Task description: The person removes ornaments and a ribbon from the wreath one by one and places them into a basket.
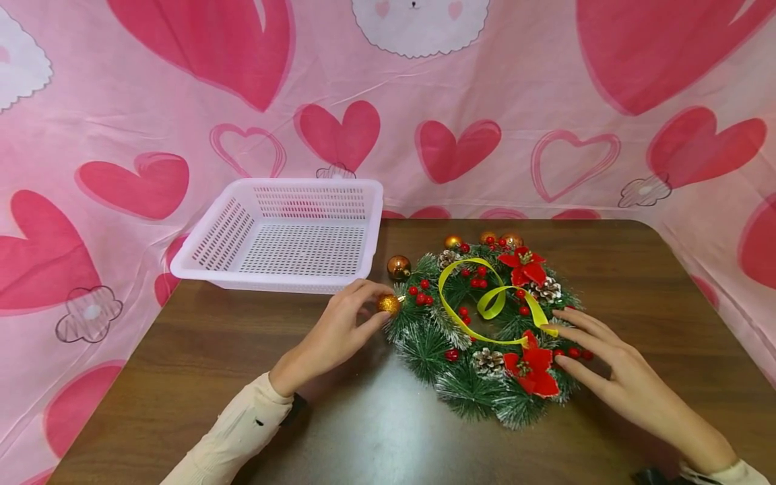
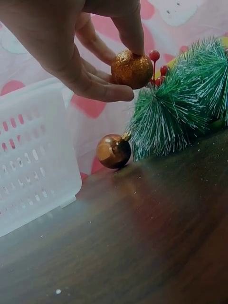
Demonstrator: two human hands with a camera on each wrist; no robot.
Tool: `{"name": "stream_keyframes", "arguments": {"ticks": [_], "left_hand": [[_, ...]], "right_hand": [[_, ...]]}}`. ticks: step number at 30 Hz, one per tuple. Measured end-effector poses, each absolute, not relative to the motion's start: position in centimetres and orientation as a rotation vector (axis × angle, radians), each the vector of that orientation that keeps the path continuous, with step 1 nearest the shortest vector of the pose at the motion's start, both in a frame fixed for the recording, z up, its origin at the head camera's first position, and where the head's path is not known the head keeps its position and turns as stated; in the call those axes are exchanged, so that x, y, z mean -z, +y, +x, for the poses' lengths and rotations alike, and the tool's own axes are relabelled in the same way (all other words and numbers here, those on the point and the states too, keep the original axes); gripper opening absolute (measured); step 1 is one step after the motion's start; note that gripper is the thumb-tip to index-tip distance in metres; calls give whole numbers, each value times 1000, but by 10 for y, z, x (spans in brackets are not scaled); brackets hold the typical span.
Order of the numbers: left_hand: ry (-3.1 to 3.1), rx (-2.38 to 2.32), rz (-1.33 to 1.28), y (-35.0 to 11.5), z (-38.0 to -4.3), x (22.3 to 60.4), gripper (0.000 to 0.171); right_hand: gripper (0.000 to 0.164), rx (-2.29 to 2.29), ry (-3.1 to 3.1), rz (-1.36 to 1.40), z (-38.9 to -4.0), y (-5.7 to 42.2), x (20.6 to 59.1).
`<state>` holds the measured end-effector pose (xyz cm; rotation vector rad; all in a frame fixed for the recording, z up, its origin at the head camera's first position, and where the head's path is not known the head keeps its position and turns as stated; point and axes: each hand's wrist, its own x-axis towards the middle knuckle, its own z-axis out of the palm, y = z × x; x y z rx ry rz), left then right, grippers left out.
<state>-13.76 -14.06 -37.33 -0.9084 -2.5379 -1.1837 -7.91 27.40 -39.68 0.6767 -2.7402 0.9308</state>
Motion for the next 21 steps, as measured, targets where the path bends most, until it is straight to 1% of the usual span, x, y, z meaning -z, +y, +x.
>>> {"name": "stream_keyframes", "arguments": {"ticks": [21], "left_hand": [[-2462,1283,-857,-142,-139,370,30]], "right_hand": [[57,-917,-2734,688,-79,274,397]]}}
